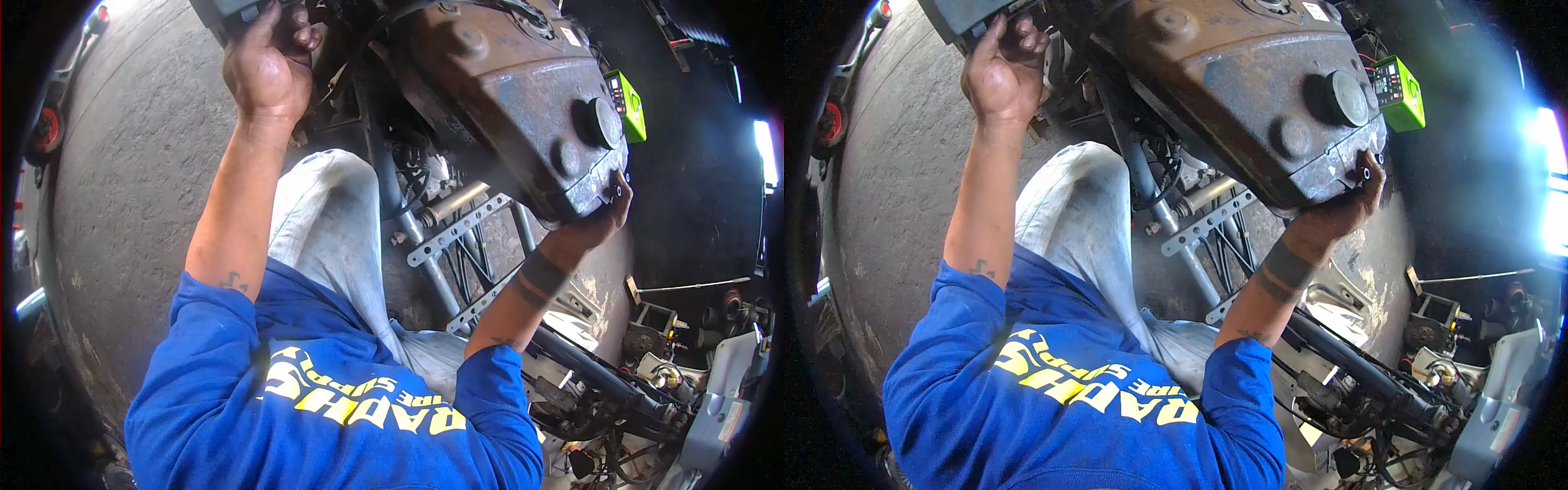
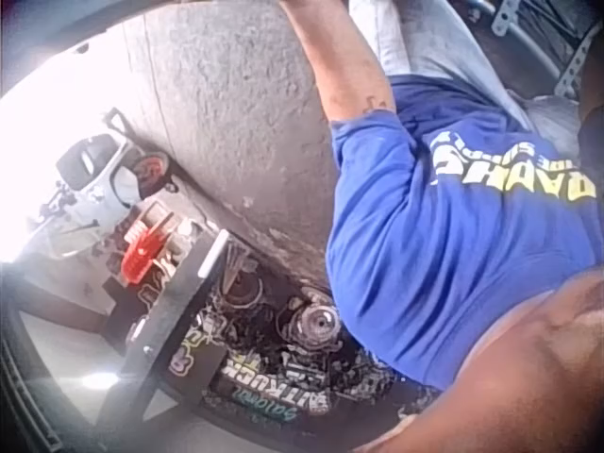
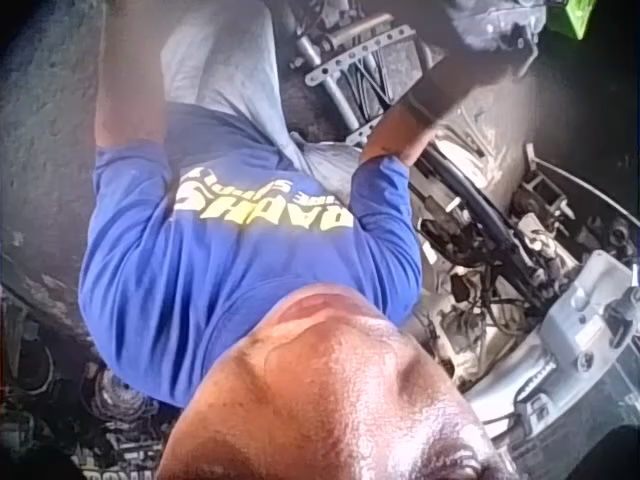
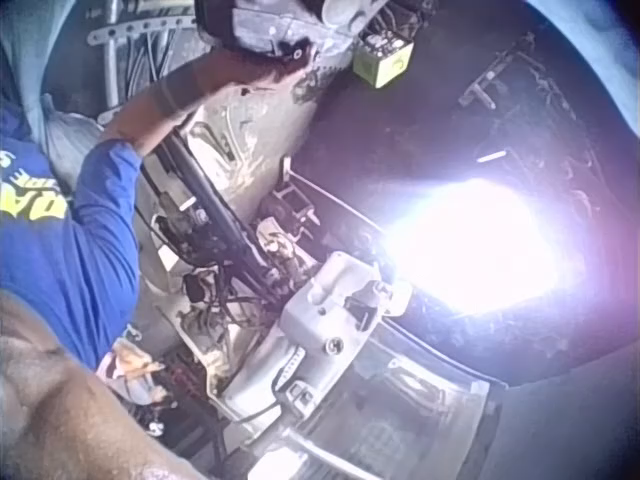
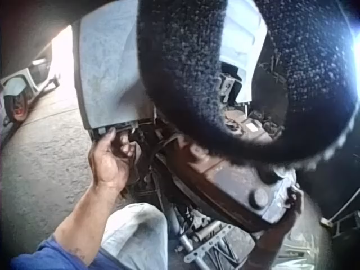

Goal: Loosening and adjusting bolts on a vehicle fuel tank using a wrench.

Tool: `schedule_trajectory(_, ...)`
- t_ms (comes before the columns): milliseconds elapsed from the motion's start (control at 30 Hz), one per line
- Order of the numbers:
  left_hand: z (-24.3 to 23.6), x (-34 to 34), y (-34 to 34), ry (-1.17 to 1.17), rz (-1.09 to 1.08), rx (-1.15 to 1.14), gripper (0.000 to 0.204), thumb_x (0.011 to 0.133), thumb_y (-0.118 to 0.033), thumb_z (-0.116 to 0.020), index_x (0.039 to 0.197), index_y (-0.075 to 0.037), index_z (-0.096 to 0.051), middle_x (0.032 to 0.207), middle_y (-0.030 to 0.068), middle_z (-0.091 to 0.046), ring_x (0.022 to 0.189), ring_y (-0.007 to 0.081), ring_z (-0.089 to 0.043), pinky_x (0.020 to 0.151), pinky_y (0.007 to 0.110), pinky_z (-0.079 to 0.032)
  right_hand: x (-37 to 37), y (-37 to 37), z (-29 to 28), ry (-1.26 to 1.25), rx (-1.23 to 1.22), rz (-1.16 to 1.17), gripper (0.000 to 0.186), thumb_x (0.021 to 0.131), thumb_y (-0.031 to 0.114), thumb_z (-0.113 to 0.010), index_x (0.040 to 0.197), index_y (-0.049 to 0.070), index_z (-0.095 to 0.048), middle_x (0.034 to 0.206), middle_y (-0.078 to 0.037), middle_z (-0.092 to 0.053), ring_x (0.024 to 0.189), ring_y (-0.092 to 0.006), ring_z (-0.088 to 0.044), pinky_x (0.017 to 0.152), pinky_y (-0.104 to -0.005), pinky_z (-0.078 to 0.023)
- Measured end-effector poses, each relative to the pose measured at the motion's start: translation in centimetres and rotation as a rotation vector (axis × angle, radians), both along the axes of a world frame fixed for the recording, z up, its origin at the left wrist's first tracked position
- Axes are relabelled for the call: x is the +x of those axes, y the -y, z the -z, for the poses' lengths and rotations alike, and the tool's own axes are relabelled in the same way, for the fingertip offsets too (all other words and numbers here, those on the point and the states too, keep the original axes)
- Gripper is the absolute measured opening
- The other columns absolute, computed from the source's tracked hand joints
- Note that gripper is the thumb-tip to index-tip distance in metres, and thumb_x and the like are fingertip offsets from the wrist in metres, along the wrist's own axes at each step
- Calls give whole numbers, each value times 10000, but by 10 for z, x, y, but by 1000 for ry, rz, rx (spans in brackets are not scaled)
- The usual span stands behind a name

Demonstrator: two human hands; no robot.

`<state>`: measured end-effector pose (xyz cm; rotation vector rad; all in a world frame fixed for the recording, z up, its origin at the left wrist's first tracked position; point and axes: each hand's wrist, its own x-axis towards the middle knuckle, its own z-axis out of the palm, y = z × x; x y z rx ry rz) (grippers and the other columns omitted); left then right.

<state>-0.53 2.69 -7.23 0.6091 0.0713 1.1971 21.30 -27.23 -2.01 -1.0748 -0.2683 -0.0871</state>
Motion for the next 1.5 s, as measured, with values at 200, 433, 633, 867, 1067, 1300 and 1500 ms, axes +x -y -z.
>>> schedule_trajectory(200,-4,1,11,75,22,-19,157,900,-166,-482,956,-34,-544,712,70,-452,655,190,-388,670,329,-344,-1,-2,-4,-120,92,-80,213,839,235,-626,924,40,-644,916,-61,-605,944,-186,-584,901,-365,-463)
schedule_trajectory(433,-5,3,8,-44,-63,-22,168,900,-175,-488,927,-20,-544,744,113,-515,710,214,-435,705,352,-366,7,2,5,-16,23,15,203,865,232,-602,932,49,-658,916,-50,-599,922,-168,-572,881,-335,-450)
schedule_trajectory(633,-10,12,13,-79,-187,-36,174,893,-185,-497,913,-15,-529,742,119,-519,685,220,-428,705,360,-370,-2,-2,-1,-38,80,-59,207,859,239,-618,941,52,-660,910,-49,-602,920,-163,-567,880,-318,-446)
schedule_trajectory(867,-10,21,0,-125,-346,68,145,892,-56,-545,1026,-7,-570,838,120,-594,695,214,-540,621,336,-444,-4,-4,-2,-58,75,-42,213,853,244,-628,936,50,-659,935,-53,-609,918,-169,-571,877,-319,-449)
schedule_trajectory(1067,-9,20,-27,-363,-339,119,184,899,-62,-570,1076,-9,-578,874,92,-617,705,182,-577,590,297,-462,-5,-4,-4,-118,99,-51,208,845,235,-636,932,47,-658,942,-59,-623,941,-177,-585,891,-334,-458)
schedule_trajectory(1300,-10,13,9,-523,-394,329,138,886,-141,-628,967,-30,-634,848,43,-617,686,161,-557,620,279,-441,5,4,4,-34,96,-91,197,839,223,-641,926,49,-666,938,-67,-643,931,-184,-604,889,-339,-471)
schedule_trajectory(1500,6,26,66,-792,-903,1092,366,743,94,-667,1076,-58,-658,933,94,-678,763,182,-644,781,325,-507,-2,-4,-2,-136,162,-124,188,839,212,-637,926,48,-668,950,-68,-645,937,-194,-605,895,-345,-471)
